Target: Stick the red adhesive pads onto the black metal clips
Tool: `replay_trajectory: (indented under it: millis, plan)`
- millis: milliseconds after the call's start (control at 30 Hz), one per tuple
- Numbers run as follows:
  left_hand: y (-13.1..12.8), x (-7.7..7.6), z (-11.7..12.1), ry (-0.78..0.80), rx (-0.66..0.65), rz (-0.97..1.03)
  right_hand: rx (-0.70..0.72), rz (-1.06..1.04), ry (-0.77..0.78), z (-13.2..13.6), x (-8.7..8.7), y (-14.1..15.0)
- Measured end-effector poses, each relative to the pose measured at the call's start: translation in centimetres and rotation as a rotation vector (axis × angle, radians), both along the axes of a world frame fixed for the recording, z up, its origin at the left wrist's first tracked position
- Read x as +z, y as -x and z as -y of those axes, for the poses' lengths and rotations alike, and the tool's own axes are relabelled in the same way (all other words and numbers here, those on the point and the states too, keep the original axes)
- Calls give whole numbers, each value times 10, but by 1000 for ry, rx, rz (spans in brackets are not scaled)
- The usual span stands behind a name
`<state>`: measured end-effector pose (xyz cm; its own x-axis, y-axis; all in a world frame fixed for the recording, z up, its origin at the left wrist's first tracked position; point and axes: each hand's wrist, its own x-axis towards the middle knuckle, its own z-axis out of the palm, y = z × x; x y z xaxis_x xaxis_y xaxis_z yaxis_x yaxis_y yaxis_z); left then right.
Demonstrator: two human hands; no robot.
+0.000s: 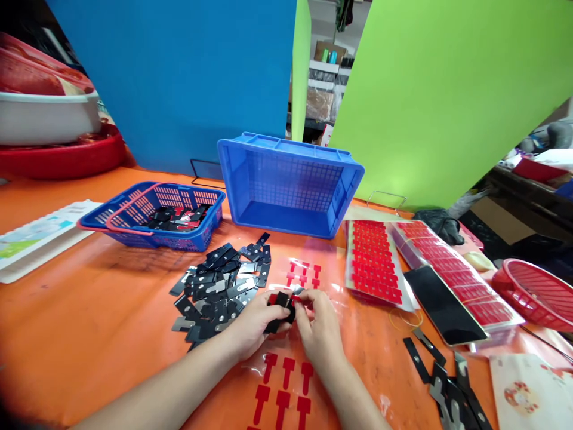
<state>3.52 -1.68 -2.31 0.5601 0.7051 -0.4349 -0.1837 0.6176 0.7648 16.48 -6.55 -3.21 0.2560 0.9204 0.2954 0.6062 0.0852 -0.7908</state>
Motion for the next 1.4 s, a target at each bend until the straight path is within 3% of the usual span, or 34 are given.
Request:
replay_trajectory:
  millis: [533,867,1100,1300,1400]
  plan:
    - [1,0,0,-38,-44,51,-26,4,22,-1,1,2]
    - [-1,-6,1,-90,-17,36,11,-106,73,1,3,0]
    - [-5,-3,3,-153,24,-85,10,-99,53,1,2,3]
    - [-7,-2,5,-194,49,-158,-35,20,-58,0,7,5]
    - [-7,-3,7,-211,13,-147,-76,-51,-47,-3,10,4]
